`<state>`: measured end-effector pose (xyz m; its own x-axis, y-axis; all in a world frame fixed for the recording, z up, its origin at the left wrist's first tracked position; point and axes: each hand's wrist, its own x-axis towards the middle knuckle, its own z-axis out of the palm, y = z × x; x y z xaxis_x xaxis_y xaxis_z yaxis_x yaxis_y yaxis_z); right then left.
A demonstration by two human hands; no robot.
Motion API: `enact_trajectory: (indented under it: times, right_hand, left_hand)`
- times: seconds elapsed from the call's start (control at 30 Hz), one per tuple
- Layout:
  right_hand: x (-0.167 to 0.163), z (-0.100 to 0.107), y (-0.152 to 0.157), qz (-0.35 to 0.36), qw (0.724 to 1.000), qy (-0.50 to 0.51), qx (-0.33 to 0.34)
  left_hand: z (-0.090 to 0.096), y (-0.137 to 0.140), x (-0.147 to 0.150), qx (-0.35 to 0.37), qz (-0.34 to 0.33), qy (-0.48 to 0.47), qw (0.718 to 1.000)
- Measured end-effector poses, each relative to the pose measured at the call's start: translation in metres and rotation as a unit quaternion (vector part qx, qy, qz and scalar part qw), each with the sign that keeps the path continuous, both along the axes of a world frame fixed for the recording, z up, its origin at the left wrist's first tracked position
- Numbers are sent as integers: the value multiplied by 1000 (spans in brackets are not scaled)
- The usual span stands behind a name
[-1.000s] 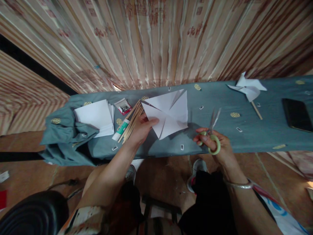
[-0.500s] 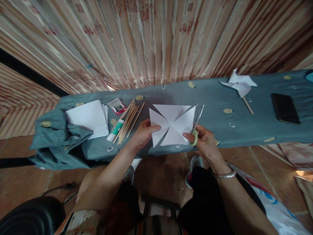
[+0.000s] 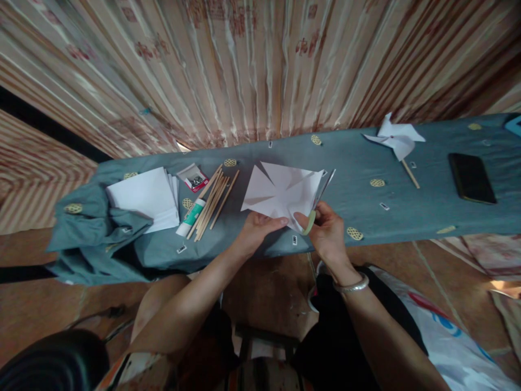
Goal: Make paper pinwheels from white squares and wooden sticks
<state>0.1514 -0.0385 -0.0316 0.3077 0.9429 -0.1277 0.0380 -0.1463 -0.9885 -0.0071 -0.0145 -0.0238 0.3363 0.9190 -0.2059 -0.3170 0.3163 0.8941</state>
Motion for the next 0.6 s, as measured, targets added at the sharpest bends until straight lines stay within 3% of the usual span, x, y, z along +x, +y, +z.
enact_trajectory:
  times: [0.17,0.37,0.47,0.6]
  right_hand:
    - [-14,1,2,29,997,64,12]
    - [-16,8,-11,106,994,23,8]
    - [-17,7,-22,177,984,25,-1]
    - [-19,2,-34,305,950,30,-55]
  left_hand:
    - [-9,2,2,13,127,92,988]
    - [-1,20,-17,85,195,131,968]
    - [5,31,-28,121,241,121,955]
    - [6,38,-36,119,269,114,949]
